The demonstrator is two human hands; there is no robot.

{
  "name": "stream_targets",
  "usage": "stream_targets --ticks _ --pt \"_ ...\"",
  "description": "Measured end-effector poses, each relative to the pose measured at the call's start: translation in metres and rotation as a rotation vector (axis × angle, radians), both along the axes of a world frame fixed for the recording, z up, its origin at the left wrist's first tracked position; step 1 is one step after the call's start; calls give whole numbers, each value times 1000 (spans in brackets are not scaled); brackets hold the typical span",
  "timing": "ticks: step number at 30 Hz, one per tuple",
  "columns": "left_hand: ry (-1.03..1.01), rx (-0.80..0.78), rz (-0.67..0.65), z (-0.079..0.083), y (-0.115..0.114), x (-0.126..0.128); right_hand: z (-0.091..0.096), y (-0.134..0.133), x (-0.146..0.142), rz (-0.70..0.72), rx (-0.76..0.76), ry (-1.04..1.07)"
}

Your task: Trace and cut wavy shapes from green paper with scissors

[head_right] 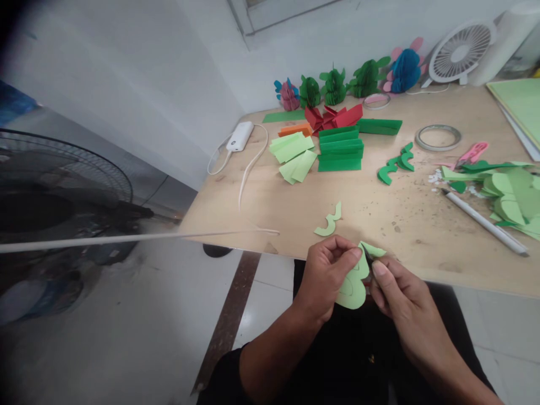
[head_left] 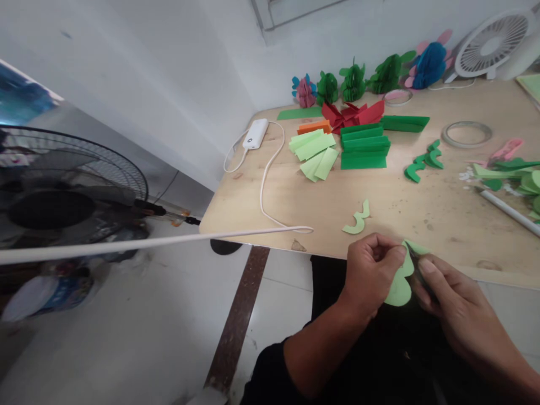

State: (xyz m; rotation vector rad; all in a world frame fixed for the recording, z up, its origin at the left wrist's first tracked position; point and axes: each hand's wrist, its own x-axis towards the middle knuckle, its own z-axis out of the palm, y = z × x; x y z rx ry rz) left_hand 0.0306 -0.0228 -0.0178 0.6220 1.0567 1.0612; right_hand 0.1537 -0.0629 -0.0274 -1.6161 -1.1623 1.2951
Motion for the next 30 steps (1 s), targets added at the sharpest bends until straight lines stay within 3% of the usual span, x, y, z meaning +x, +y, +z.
stream_targets --ticks 30 --pt "47 37 -92 0 4 -6 3 1 2 16 -2 -26"
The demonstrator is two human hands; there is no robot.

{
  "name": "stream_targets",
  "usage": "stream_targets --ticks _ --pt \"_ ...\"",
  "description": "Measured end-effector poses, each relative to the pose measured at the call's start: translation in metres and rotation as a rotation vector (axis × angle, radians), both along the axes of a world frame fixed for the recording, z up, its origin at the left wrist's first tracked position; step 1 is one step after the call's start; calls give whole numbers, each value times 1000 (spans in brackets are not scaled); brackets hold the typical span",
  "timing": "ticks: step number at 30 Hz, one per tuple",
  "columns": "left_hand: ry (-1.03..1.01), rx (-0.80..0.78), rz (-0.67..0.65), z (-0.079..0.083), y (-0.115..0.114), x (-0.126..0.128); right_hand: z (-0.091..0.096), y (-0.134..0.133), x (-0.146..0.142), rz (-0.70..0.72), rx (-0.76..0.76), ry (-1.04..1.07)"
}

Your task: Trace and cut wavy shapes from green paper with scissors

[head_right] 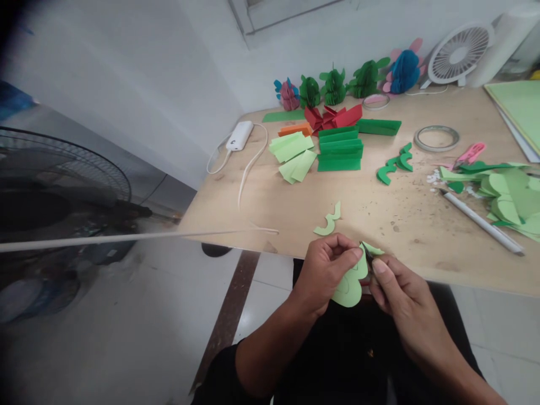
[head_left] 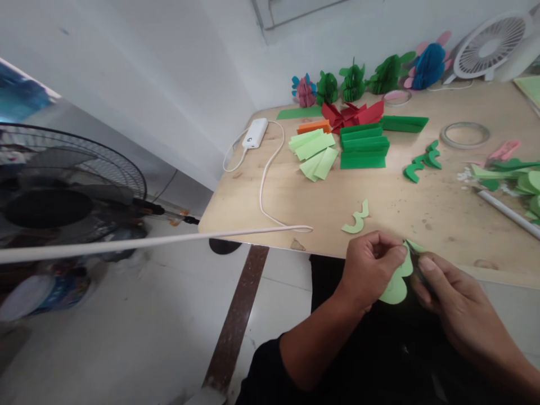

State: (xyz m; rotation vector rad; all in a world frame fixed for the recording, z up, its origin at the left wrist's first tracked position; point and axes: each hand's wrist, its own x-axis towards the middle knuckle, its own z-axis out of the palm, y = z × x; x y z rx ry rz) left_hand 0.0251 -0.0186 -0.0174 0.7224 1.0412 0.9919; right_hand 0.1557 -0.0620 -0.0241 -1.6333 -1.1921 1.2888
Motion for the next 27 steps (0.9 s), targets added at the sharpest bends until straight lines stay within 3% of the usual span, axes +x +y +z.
stream_targets --ticks 18,27 --pt "-33 66 -21 7 21 18 1 16 16 -46 58 -4" --pt "-42 87 -24 6 30 27 -3 20 23 -81 39 95"
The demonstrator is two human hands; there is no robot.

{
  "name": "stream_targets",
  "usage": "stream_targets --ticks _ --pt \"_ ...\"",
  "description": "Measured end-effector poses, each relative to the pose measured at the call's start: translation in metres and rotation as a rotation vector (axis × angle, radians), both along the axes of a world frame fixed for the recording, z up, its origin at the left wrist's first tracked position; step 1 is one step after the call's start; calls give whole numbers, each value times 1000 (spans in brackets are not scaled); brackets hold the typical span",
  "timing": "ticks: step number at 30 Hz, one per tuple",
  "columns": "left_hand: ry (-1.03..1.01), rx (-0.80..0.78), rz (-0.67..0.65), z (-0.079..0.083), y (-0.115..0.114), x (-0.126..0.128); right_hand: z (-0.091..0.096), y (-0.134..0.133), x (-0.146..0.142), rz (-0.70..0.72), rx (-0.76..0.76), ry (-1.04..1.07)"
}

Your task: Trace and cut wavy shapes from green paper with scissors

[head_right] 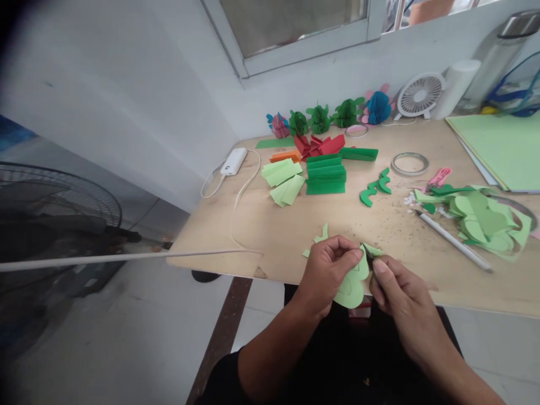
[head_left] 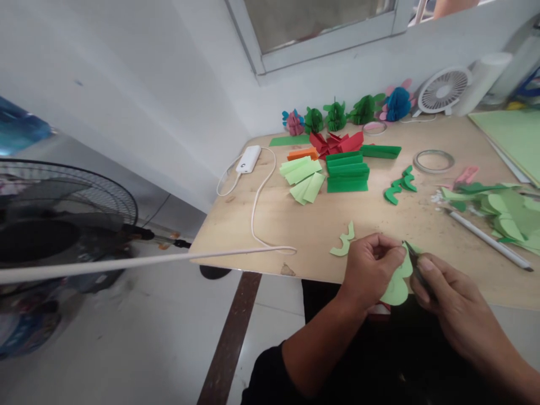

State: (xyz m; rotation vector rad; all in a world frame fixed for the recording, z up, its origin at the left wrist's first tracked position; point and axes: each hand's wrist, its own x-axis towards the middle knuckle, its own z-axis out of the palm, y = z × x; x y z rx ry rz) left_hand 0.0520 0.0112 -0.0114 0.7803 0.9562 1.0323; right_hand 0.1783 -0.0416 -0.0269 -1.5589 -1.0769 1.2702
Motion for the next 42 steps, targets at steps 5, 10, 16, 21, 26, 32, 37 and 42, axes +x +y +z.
stream_targets --ticks 5,10,16,21,26,32,37,42 --pt "10 -3 -22 1 4 3 1 3 2 -18 8 9" --pt "3 -13 -22 2 5 5 1 5 2 -24 17 4" --pt "19 -24 -28 3 5 7 1 6 0 -50 8 -16" --pt "30 -34 -28 1 6 9 -1 9 3 -76 16 -75" --pt "-16 -63 48 -2 9 11 -4 10 6 -83 -3 22" --pt "-193 -163 199 1 10 17 -5 6 0 -131 4 130" --pt "-283 -228 254 2 8 19 -5 5 -2 -153 -99 41" --pt "-227 -184 261 -4 3 13 1 11 8 -172 -70 -5"
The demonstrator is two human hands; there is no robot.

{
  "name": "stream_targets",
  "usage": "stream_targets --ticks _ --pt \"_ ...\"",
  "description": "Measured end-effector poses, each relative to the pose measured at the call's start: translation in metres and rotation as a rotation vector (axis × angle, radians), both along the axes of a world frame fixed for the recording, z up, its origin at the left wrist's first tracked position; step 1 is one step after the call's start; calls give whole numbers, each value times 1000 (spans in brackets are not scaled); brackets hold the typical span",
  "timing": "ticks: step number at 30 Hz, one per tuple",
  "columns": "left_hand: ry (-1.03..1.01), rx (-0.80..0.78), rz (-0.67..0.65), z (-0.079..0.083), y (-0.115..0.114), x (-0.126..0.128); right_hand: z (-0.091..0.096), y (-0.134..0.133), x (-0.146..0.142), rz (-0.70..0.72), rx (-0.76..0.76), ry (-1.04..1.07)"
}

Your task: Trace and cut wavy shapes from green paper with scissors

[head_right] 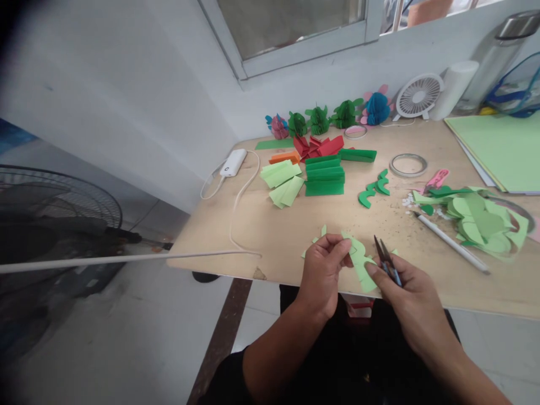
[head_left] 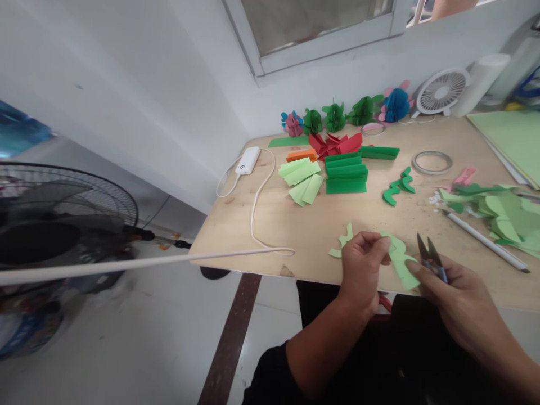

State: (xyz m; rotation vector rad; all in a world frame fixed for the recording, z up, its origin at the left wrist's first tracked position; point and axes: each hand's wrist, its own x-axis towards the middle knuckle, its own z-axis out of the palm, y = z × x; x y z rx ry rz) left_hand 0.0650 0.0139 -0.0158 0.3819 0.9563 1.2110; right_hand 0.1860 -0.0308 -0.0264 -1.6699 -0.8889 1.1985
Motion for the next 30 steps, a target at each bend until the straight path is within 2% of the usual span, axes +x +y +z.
stream_targets --ticks 3,6,9,12,16,19,28,30 --pt "28 7 -37 -4 -5 -6 6 7 8 16 5 -63" --pt "54 11 -128 -7 -9 -10 12 17 14 99 13 -142" --pt "61 3 -176 -8 -10 -11 14 26 14 140 12 -144" --pt "40 -22 -114 -7 -9 -11 12 27 11 86 32 -98" --pt "19 -51 -4 -4 -8 -12 5 17 3 -30 42 73" --pt "-2 -65 36 -3 -8 -11 0 11 -3 -56 22 146" --pt "1 -100 -25 -7 -10 -7 -2 16 -5 -65 25 179" --pt "12 -100 0 -6 -8 -6 0 16 -5 -50 26 176"
